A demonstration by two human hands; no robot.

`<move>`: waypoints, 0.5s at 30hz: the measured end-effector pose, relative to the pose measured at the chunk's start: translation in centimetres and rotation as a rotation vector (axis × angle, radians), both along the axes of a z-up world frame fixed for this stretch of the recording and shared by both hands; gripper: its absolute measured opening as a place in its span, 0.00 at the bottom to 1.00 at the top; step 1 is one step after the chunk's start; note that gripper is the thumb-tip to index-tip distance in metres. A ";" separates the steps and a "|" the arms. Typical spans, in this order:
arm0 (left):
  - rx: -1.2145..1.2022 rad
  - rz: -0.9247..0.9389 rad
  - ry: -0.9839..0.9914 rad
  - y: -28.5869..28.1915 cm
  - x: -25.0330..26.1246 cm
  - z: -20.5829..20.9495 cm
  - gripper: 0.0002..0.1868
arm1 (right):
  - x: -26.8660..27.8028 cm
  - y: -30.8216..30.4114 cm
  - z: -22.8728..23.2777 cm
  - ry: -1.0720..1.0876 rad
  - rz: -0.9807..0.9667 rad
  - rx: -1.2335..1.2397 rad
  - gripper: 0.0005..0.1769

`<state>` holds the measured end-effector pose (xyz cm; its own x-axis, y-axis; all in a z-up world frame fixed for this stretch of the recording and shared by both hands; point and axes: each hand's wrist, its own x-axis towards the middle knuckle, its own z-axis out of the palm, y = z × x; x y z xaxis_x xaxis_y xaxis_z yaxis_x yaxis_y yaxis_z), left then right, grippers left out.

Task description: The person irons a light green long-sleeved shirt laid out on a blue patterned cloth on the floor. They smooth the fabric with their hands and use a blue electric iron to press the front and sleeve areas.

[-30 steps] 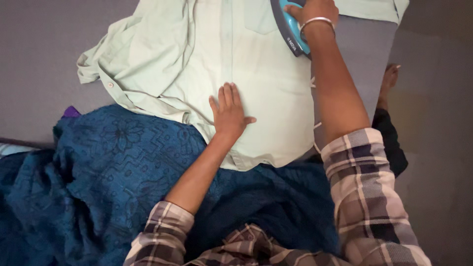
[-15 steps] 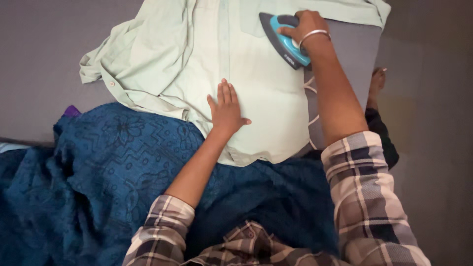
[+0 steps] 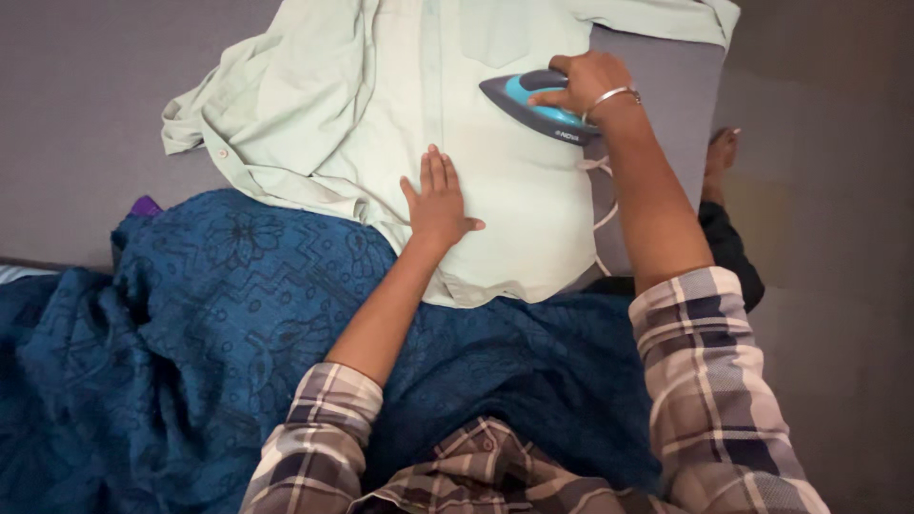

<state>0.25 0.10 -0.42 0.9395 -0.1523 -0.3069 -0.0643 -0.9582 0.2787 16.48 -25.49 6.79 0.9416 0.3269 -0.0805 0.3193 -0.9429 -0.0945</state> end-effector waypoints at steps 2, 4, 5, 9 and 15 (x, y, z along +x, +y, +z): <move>0.001 -0.002 0.011 -0.2 0.1 0.2 0.75 | 0.3 0.3 -0.1 -0.010 -0.008 -0.012 0.38; 0.016 -0.013 0.026 -0.3 0.2 0.3 0.75 | 0.9 1.0 -0.2 -0.030 -0.022 -0.007 0.38; 0.019 -0.013 0.029 -0.3 0.2 0.3 0.75 | 1.1 1.4 -0.4 -0.035 -0.029 -0.004 0.39; 0.039 -0.019 0.035 -0.3 0.3 0.4 0.75 | 2.4 2.6 -0.6 -0.007 -0.071 0.008 0.38; 0.048 -0.015 0.008 -0.4 0.2 0.3 0.74 | 5.0 4.1 -1.4 -0.050 -0.108 0.013 0.39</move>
